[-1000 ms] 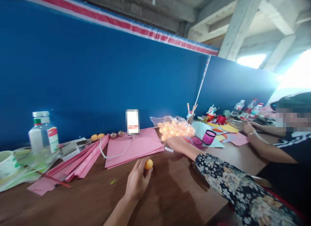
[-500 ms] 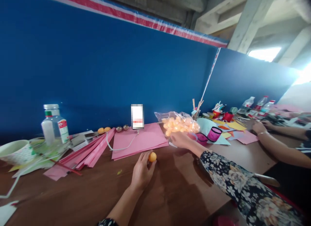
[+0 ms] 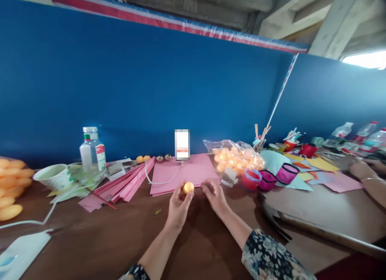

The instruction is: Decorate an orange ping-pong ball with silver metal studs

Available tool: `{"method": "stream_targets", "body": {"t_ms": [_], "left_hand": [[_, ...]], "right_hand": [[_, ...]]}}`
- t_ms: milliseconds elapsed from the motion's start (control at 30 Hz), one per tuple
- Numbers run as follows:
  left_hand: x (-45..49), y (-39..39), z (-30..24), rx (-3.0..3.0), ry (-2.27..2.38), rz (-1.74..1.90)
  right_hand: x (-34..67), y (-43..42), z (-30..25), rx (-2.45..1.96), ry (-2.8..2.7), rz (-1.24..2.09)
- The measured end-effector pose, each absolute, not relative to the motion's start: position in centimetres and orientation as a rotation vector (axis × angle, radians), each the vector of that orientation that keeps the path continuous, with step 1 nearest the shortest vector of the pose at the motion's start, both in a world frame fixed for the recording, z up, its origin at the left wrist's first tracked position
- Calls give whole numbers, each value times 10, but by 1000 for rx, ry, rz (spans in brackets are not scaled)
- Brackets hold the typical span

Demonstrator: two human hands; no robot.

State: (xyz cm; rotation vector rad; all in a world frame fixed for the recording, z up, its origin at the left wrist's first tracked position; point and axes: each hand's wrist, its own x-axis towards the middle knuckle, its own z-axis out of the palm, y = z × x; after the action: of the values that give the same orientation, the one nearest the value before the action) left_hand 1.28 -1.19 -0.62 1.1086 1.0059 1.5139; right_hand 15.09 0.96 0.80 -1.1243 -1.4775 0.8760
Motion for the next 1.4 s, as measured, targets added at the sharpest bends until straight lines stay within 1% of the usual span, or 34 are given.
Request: {"method": "stream_targets", "body": {"t_ms": [167, 300, 433, 700, 1033, 1400], "left_hand": [[13, -13, -2, 1006, 1008, 1480], [14, -15, -1, 1018, 951, 1467], [14, -16, -2, 960, 885, 1443], [14, -16, -2, 901, 882, 1420], [16, -19, 5, 860, 797, 1354], [15, -16, -2, 928, 896, 1405]], "right_hand": [[158, 12, -2, -1146, -1272, 1051], [155, 6, 3, -956, -1056, 1275], [151, 0, 7, -810, -983, 1434], [150, -5, 13, -832, -1078, 1528], [150, -4, 10, -829, -1059, 1595], [150, -4, 11, -861, -1156, 1547]]}}
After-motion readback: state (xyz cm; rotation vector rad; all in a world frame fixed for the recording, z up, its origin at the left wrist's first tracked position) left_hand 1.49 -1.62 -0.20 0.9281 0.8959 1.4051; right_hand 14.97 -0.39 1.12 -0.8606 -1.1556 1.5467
